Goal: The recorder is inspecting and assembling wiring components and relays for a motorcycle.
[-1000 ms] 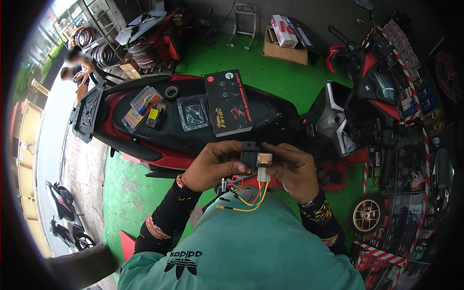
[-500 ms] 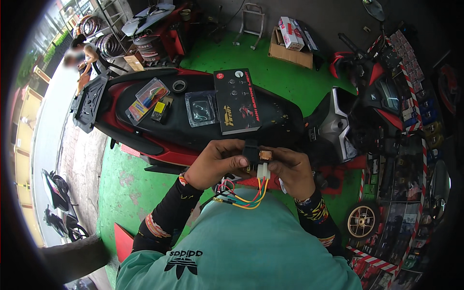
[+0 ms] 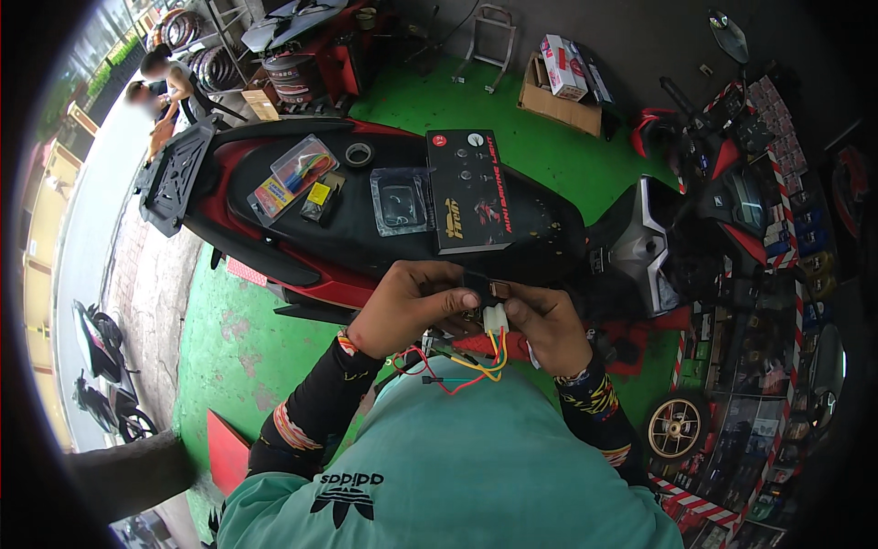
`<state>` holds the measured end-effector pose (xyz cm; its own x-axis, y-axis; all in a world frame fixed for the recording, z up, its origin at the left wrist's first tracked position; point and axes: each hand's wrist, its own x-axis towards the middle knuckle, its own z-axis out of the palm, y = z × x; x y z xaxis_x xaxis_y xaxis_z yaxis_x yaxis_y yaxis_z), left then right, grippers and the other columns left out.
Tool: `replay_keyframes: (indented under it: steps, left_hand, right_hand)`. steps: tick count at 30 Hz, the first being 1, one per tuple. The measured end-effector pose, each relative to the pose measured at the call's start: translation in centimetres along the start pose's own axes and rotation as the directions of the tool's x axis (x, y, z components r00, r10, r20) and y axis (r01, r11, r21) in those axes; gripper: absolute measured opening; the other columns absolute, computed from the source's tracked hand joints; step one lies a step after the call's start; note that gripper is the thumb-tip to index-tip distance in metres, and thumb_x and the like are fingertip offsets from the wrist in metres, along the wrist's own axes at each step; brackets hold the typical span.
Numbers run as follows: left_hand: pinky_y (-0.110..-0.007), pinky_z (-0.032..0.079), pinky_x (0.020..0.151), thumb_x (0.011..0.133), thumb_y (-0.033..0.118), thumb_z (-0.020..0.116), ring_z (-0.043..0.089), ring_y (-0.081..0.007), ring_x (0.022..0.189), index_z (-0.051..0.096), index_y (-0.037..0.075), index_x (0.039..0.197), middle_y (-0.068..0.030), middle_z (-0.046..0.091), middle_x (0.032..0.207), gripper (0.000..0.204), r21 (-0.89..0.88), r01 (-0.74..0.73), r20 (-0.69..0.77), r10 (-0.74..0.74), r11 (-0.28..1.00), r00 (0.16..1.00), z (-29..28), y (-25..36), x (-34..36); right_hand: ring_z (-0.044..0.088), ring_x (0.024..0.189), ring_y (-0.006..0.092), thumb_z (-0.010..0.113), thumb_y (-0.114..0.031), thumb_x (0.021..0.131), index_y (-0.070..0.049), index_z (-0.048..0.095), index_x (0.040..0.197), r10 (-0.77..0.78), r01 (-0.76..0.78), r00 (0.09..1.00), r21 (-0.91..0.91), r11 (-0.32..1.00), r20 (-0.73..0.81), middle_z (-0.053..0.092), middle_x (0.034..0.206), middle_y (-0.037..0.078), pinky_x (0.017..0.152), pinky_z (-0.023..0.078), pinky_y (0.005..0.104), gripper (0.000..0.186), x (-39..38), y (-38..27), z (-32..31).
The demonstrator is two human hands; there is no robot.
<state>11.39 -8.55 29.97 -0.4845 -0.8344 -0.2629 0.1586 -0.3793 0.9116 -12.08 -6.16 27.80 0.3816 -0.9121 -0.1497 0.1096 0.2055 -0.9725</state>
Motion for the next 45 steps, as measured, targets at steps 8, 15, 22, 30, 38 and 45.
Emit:
replay_keyframes:
  steps: [8, 15, 22, 30, 38, 45]
  left_hand:
    - [-0.03, 0.06, 0.084, 0.09, 0.013, 0.081, 0.072, -0.0136, 0.092, 0.064, -0.011, 0.124, -0.0105, 0.075, 0.102, 0.045, 0.139, -0.071, -0.079, 0.082, 0.988, 0.993, -1.7, 0.6, -0.7]
    - [-0.028, 0.06, 0.083, 0.09, 0.0, 0.076, 0.073, -0.0128, 0.095, 0.064, -0.008, 0.126, -0.0113, 0.077, 0.105, 0.038, 0.321, -0.155, -0.044, 0.178, 0.934, 0.983, -4.0, 0.8, -1.8]
    - [-0.026, 0.06, 0.081, 0.089, 0.0, 0.077, 0.073, -0.013, 0.095, 0.064, -0.008, 0.126, -0.0107, 0.077, 0.104, 0.039, 0.352, -0.158, -0.129, 0.215, 0.923, 0.968, -6.4, 0.3, -2.9]
    - [-0.026, 0.06, 0.078, 0.088, 0.001, 0.079, 0.073, -0.0118, 0.094, 0.065, -0.008, 0.124, -0.0094, 0.077, 0.102, 0.04, 0.362, -0.139, -0.204, 0.224, 0.922, 0.953, -8.2, 0.6, -4.4]
    - [-0.026, 0.059, 0.074, 0.084, 0.005, 0.083, 0.073, -0.0109, 0.089, 0.067, -0.009, 0.119, -0.0108, 0.077, 0.101, 0.041, 0.44, -0.149, -0.212, 0.263, 0.886, 0.941, -9.2, 0.4, -5.2]
    - [-0.029, 0.059, 0.071, 0.075, 0.009, 0.088, 0.073, -0.0194, 0.079, 0.071, -0.007, 0.112, -0.013, 0.073, 0.097, 0.043, 0.749, -0.301, -0.103, 0.552, 0.59, 0.827, -9.9, -0.1, -5.8]
  right_hand:
    - [0.068, 0.106, 0.0155, 0.063, -0.018, 0.104, 0.005, 0.053, 0.144, 0.049, -0.042, 0.994, 0.067, 0.997, -0.098, 0.07, 0.122, 0.012, 0.093, 0.056, 0.0298, 0.047, 1.5, -0.1, 2.7]
    - [0.069, 0.106, 0.0163, 0.066, -0.007, 0.1, 0.003, 0.061, 0.12, -0.031, 0.037, 0.988, 0.041, 0.998, -0.149, 0.071, 0.118, 0.011, 0.088, 0.058, 0.0293, 0.023, 3.2, 0.8, 4.9]
    - [0.068, 0.109, 0.0142, 0.067, -0.006, 0.1, 0.003, 0.061, 0.124, -0.1, 0.076, 0.978, -0.129, 0.989, -0.185, 0.072, 0.118, 0.009, 0.093, 0.056, 0.0291, 0.027, 4.8, 1.0, 7.5]
    - [0.067, 0.111, 0.0143, 0.07, -0.013, 0.099, 0.005, 0.059, 0.137, -0.081, 0.057, 0.983, -0.148, 0.987, -0.163, 0.072, 0.118, 0.01, 0.096, 0.053, 0.0288, 0.043, 5.9, 0.5, 10.0]
    - [0.07, 0.101, 0.014, 0.072, -0.016, 0.097, 0.007, 0.056, 0.14, -0.125, 0.099, 0.985, -0.197, 0.975, -0.123, 0.072, 0.116, 0.013, 0.086, 0.057, 0.0268, 0.051, 6.1, 1.1, 11.3]
    - [0.07, 0.097, 0.0132, 0.079, -0.017, 0.092, 0.008, 0.053, 0.141, -0.006, 0.0, 0.996, -0.065, 0.998, -0.087, 0.071, 0.114, 0.014, 0.082, 0.058, 0.0261, 0.061, 6.3, 1.0, 12.1]
